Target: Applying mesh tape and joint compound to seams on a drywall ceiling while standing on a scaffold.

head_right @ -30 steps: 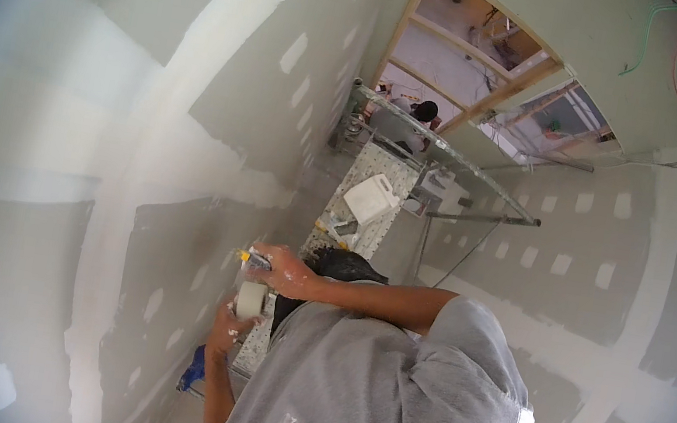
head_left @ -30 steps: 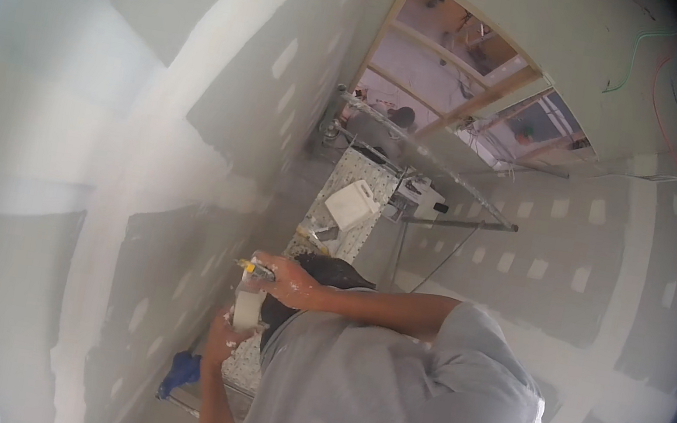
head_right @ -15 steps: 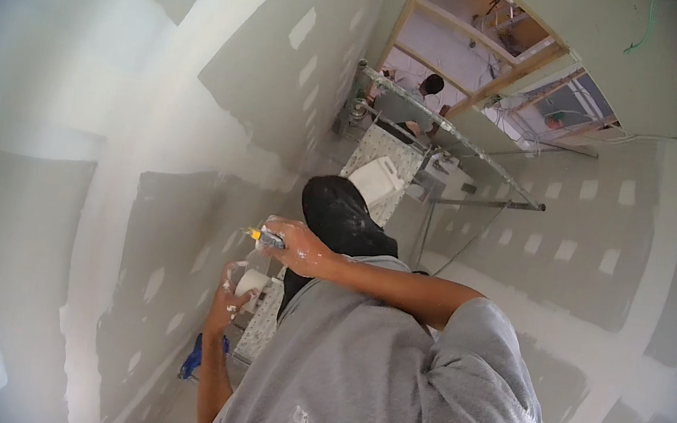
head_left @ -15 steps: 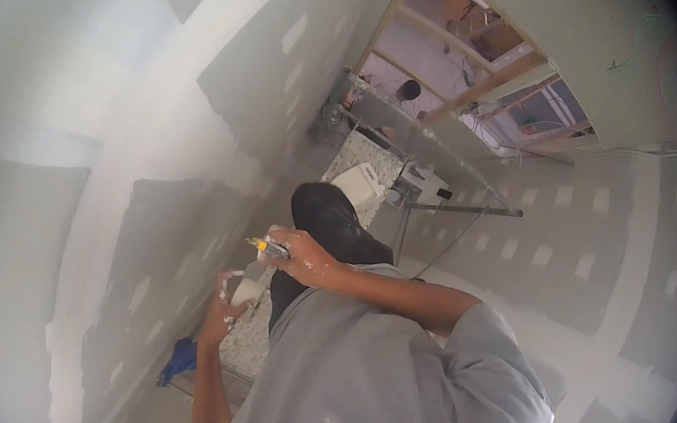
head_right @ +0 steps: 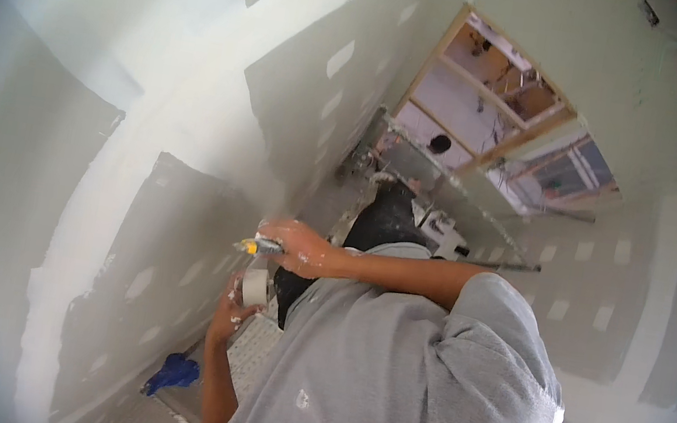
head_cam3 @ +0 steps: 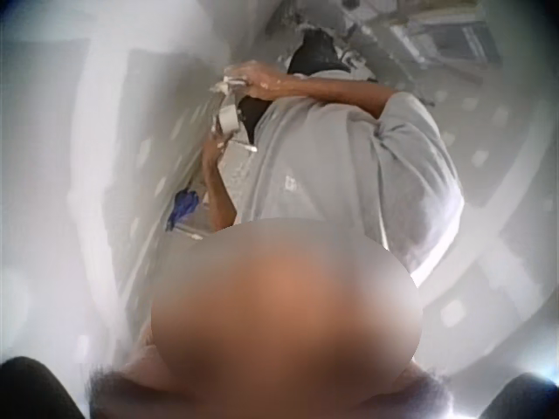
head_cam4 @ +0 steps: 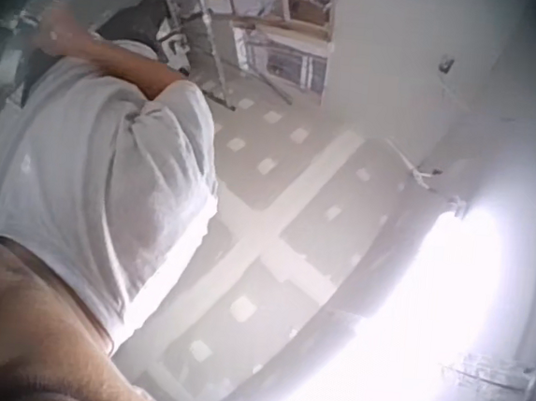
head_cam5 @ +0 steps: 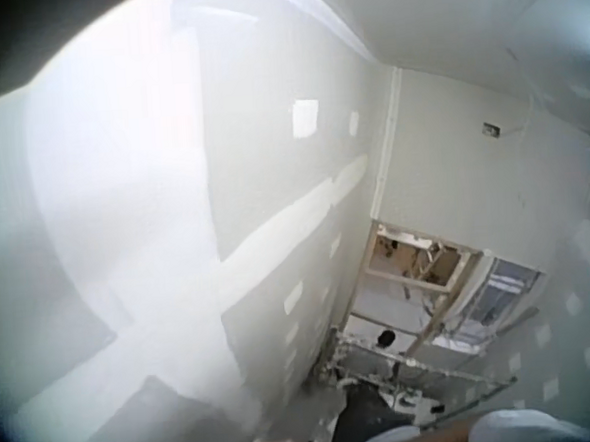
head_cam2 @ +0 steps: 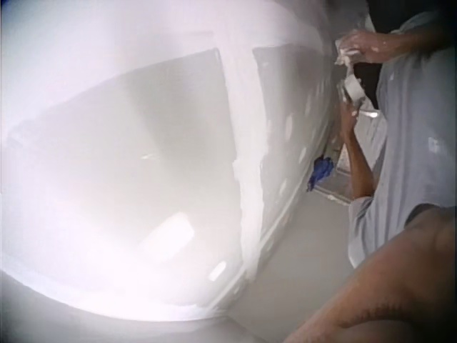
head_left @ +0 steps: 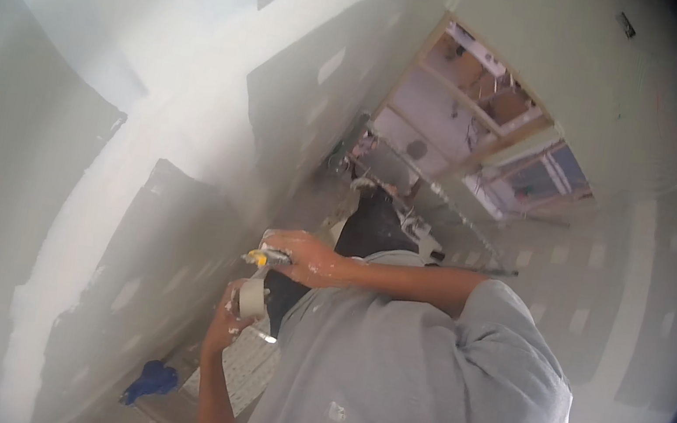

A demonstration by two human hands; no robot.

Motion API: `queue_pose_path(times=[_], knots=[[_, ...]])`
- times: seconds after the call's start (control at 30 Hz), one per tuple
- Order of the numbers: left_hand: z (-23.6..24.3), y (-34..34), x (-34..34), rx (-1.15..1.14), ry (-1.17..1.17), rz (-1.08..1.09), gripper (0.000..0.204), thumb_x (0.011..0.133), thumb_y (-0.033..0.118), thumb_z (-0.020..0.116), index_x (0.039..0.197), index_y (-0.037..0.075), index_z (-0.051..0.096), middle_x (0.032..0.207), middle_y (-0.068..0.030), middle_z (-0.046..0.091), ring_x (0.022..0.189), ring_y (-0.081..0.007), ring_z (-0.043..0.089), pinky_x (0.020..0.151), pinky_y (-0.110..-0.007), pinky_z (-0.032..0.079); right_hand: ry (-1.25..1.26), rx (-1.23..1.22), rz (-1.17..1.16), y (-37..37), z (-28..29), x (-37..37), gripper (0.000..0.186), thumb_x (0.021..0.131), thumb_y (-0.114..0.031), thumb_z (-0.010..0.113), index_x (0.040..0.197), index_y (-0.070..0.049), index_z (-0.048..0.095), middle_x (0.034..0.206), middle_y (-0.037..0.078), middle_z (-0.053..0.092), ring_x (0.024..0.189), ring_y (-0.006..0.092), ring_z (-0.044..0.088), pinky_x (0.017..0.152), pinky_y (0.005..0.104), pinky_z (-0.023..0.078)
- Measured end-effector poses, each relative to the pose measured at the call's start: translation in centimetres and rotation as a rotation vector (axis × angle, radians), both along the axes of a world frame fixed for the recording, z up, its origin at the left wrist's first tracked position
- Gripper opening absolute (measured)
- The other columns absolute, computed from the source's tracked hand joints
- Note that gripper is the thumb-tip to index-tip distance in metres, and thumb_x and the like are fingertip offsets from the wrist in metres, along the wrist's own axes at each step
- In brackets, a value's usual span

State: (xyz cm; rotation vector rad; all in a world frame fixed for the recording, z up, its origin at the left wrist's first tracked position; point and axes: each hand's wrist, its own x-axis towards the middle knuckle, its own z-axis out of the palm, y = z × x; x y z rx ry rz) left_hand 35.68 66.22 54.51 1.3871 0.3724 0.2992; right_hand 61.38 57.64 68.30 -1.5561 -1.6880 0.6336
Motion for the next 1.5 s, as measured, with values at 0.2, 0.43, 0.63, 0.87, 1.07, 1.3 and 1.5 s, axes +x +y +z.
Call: queue_pose_path(times=[0.2,0.43,0.63,0.87,1.07,1.3,1.5], knots=[[2.3,-1.3,2.4,-0.148,-0.03,0.16,0.064,0.086,-0.002,0.07,0.143,-0.002,0.04,0.129,-0.0131,0.062,0.114,-0.0279,0.064,0.098,-0.041,0.052,0.081,0.229,0.195,1.9,-0.7,-1.1,0.033,0.081,-0.004,0.074,0.112,-0.003,0.062,0.108,0.014,0.064,0.104,0.0389,0.065,0.087,0.045,0.053],[4.3,-1.8,4.4,0.206,0.364,0.294,0.031,0.081,0.011,0.079,0.109,0.0,0.069,0.096,-0.004,0.07,0.087,-0.0152,0.064,0.075,-0.035,0.053,-0.016,0.372,0.295,3.4,13.1,0.5,0.042,0.08,-0.011,0.077,0.119,-0.004,0.064,0.123,0.015,0.066,0.116,0.0349,0.065,0.093,0.0462,0.054],[6.5,-1.4,12.5,-0.001,-0.032,0.596,0.049,0.083,0.011,0.081,0.126,0.003,0.059,0.11,-0.0057,0.068,0.102,-0.0174,0.066,0.084,-0.035,0.056,0.011,0.324,0.354,5.8,19.8,6.2,0.044,0.079,-0.011,0.078,0.121,-0.002,0.069,0.127,0.017,0.067,0.124,0.0342,0.063,0.101,0.0434,0.052],[15.7,-3.9,9.7,-0.123,-0.058,0.71,0.094,0.087,-0.002,0.073,0.161,0.009,0.016,0.144,-0.0216,0.053,0.125,-0.0296,0.061,0.104,-0.041,0.051,0.121,0.404,0.209,7.6,29.4,3.7,0.027,0.085,-0.005,0.076,0.111,0.0,0.07,0.104,0.013,0.07,0.099,0.0229,0.067,0.09,0.0336,0.053],[21.5,-2.8,12.1,0.001,-0.114,0.775,0.084,0.092,0.016,0.074,0.161,0.013,0.026,0.161,-0.0166,0.03,0.148,-0.0304,0.033,0.119,-0.046,0.034,0.269,0.377,0.123,14.2,36.6,7.7,0.024,0.083,0.002,0.075,0.106,0.001,0.067,0.098,0.011,0.07,0.089,0.0194,0.066,0.081,0.03,0.052],[22.8,-3.7,8.4,0.204,0.447,0.638,0.083,0.078,0.029,0.085,0.151,0.015,0.049,0.149,-0.0176,0.051,0.141,-0.0349,0.039,0.117,-0.046,0.035,0.539,0.569,-0.255,12.7,35.9,8.1,0.028,0.082,0.001,0.082,0.106,0.001,0.068,0.1,0.006,0.071,0.089,0.0119,0.064,0.081,0.0254,0.051],[22.1,-3.6,4.6,0.376,0.399,0.598,0.059,0.087,0.029,0.077,0.14,0.011,0.06,0.138,-0.0168,0.061,0.128,-0.0365,0.055,0.108,-0.046,0.045,0.443,0.683,-0.473,11.3,37.6,14.1,0.031,0.083,-0.001,0.083,0.109,0.003,0.067,0.101,0.005,0.069,0.088,0.012,0.063,0.081,0.0256,0.051]])
